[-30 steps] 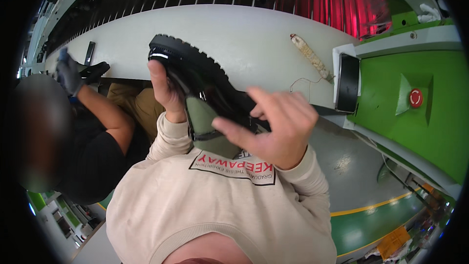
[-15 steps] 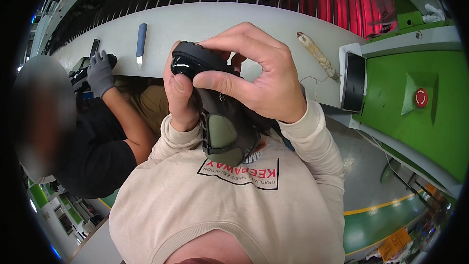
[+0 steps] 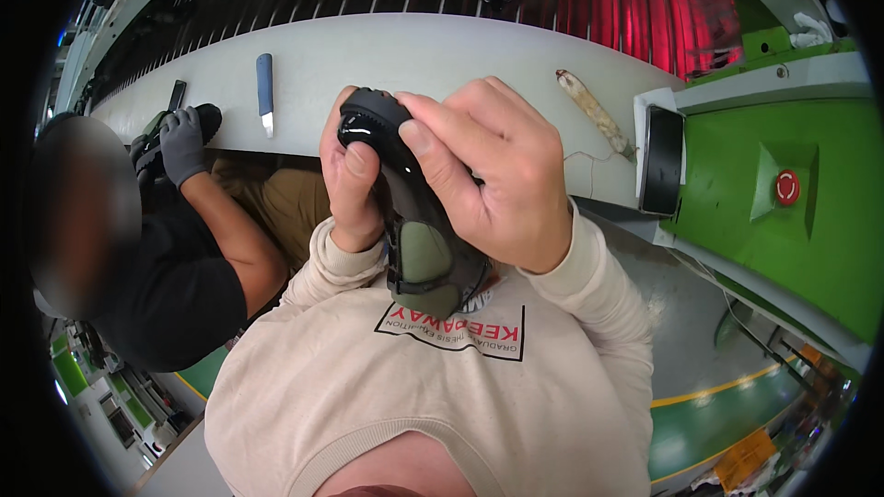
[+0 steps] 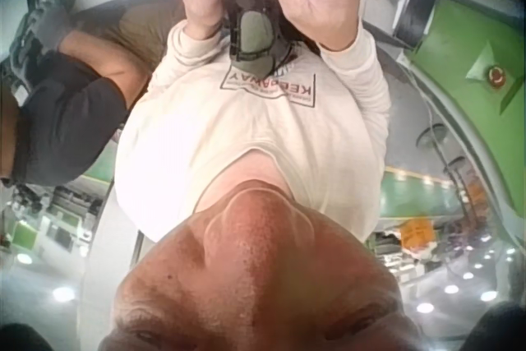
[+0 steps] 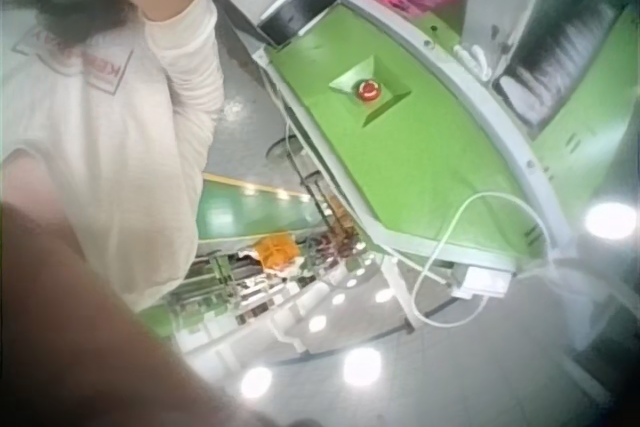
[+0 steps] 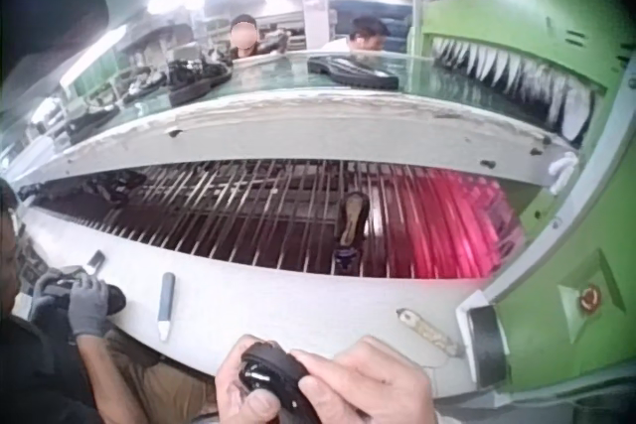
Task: Assembling and inspecting shoe components on a manufacturing conveyor belt.
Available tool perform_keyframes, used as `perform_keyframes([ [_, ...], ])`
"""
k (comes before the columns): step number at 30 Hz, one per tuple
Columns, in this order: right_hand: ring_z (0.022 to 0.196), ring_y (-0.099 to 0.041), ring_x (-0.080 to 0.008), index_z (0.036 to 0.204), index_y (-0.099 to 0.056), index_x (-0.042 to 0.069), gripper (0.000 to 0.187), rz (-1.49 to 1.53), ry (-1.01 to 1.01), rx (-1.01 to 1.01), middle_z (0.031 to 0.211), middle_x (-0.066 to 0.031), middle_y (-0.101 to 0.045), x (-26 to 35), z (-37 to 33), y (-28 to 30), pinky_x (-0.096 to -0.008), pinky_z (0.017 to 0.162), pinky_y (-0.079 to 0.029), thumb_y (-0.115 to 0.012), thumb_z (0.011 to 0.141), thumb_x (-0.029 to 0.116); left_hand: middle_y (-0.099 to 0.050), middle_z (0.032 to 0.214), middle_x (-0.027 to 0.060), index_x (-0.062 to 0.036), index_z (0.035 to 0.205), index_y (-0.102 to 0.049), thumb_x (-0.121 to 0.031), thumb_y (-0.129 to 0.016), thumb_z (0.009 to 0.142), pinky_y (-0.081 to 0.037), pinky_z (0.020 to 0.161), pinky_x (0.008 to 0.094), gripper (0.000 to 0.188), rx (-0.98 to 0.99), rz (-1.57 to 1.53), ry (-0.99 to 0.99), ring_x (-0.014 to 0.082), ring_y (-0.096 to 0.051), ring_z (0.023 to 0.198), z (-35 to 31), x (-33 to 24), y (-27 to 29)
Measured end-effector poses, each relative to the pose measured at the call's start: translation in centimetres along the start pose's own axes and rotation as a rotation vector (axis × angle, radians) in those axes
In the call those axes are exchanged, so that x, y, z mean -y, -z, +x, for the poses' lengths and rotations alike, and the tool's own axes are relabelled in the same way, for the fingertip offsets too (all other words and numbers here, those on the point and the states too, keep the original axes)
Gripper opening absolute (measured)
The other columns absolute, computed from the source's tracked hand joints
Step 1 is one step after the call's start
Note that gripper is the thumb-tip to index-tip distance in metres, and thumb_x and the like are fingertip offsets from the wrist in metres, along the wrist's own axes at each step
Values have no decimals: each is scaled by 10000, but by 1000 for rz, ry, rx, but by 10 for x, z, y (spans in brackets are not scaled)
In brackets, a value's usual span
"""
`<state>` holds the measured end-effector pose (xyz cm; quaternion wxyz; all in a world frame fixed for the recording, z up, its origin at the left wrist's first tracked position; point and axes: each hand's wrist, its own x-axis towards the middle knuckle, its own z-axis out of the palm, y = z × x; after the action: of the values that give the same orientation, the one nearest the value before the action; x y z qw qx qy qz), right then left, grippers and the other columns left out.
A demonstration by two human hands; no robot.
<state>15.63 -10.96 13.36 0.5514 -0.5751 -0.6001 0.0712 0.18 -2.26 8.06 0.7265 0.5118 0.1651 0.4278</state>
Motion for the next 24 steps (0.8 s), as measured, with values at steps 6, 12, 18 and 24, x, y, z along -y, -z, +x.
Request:
perform_keyframes([
  [6, 750, -634, -156, 1122, -802, -13, 179, 386, -346, 147, 830, -68, -668, -6, -8, 8, -284, 703, -509, -711, 1038, 116, -662, 957, 93, -4, 1107, -558, -592, -735, 943, -537, 772, 299, 636, -152, -115, 4, 159, -653, 865, -3, 11, 15],
  [12, 766, -666, -129, 1085, -812, -8, 133, 511, -376, 174, 874, -65, -706, -17, -23, 0, -278, 713, -525, -752, 997, 73, -674, 969, 103, -4, 1162, -571, -620, -664, 996, -569, 785, 328, 645, -177, -197, -18, 200, -681, 872, -10, 18, 22],
  [18, 736, -685, -153, 1055, -821, 5, 161, 182, -224, 66, 796, -81, -695, 4, -27, -9, -291, 665, -547, -828, 894, 9, -633, 1058, 85, -14, 1259, -555, -630, -556, 1057, -553, 830, 343, 648, -153, -234, -52, 195, -643, 925, -17, 32, 30],
  [24, 843, -744, -202, 1141, -795, -7, 296, 312, -322, 101, 913, -116, -750, -6, -35, 0, -318, 773, -589, -860, 854, 27, -713, 1055, 114, -15, 1237, -627, -631, -524, 1078, -581, 828, 349, 644, -165, -441, 8, 213, -697, 947, -12, 34, 30],
])
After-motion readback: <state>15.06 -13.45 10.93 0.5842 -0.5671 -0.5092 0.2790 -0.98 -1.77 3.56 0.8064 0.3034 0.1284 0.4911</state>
